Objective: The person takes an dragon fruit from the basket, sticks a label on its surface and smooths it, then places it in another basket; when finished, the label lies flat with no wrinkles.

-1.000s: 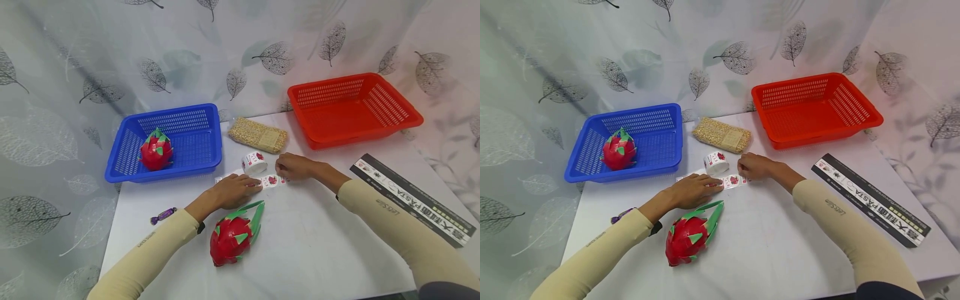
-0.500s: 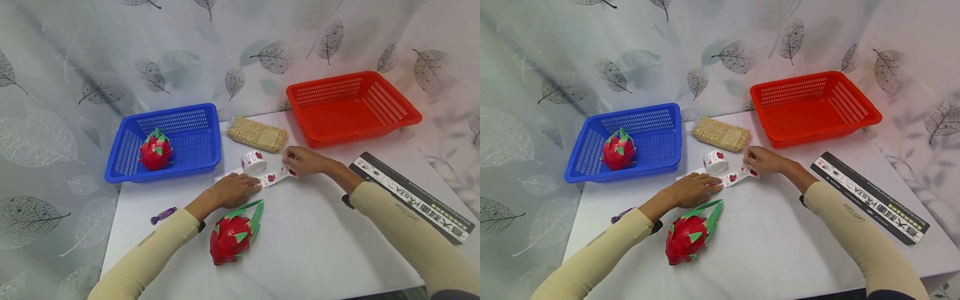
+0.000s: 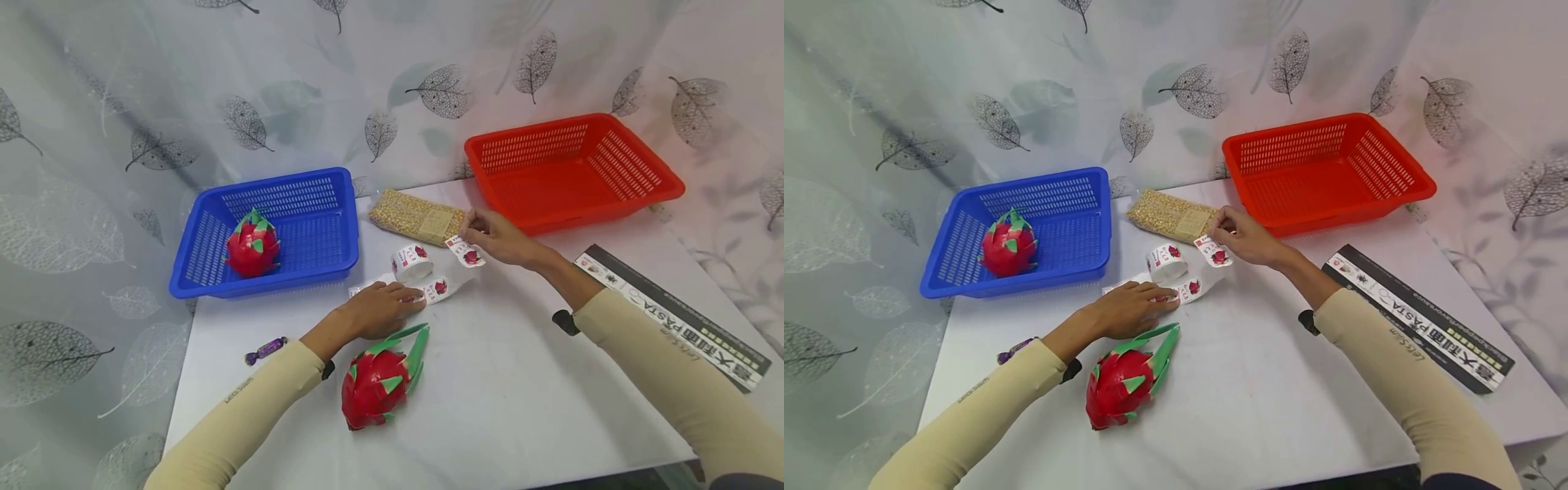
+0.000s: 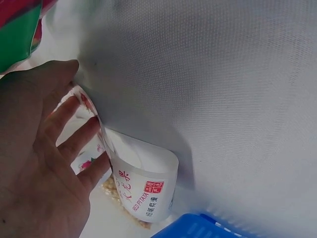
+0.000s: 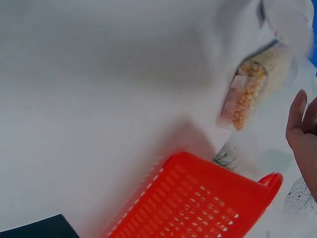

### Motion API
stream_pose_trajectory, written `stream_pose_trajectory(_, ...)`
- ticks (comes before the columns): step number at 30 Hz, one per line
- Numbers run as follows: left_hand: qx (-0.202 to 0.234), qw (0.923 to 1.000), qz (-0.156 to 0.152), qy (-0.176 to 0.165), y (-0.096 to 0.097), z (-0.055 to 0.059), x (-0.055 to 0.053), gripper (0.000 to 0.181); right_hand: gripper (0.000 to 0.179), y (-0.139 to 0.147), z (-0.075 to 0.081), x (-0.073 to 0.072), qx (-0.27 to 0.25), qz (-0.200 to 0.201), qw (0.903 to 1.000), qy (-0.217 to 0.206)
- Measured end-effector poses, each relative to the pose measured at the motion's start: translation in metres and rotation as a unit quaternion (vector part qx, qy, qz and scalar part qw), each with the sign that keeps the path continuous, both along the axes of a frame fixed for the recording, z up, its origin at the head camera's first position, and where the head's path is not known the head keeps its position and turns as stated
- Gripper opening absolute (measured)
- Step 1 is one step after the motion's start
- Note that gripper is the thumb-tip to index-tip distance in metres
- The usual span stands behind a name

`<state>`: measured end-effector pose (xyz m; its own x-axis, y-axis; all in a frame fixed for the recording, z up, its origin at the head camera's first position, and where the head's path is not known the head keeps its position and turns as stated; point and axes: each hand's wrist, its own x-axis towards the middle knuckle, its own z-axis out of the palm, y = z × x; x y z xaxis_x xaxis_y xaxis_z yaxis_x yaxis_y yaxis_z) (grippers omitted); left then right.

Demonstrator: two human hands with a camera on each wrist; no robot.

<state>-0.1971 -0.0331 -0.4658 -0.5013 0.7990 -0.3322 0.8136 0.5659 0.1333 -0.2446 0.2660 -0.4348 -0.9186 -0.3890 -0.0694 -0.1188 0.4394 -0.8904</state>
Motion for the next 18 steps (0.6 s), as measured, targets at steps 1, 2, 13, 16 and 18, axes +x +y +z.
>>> stream_pose_trajectory(1, 0.0, 1.0, 0.0, 0.0, -0.001, 0.0, 0.0, 0.06, 0.018, -0.002, 0.002, 0.0, 0.001, -0.005, 1.0, 0.001)
stream_pose_trajectory(2, 0.002, 1.0, -0.001, 0.0, -0.001, 0.0, 0.0, 0.06, 0.02, -0.003, 0.005, 0.0, 0.0, -0.009, 0.9999, 0.005)
stream_pose_trajectory(13, 0.014, 0.9999, -0.006, 0.001, 0.001, 0.001, -0.007, 0.052, 0.026, -0.038, 0.03, 0.02, -0.018, 0.068, 0.9974, 0.016)
stream_pose_trajectory(16, 0.025, 0.9997, 0.005, -0.002, 0.0, 0.002, -0.005, 0.047, 0.021, -0.056, 0.031, 0.033, -0.032, 0.118, 0.9924, -0.013)
stream_pose_trajectory(18, 0.037, 0.9991, 0.022, -0.005, -0.002, 0.004, -0.004, 0.046, 0.019, -0.069, 0.029, 0.04, -0.045, 0.145, 0.9877, -0.037)
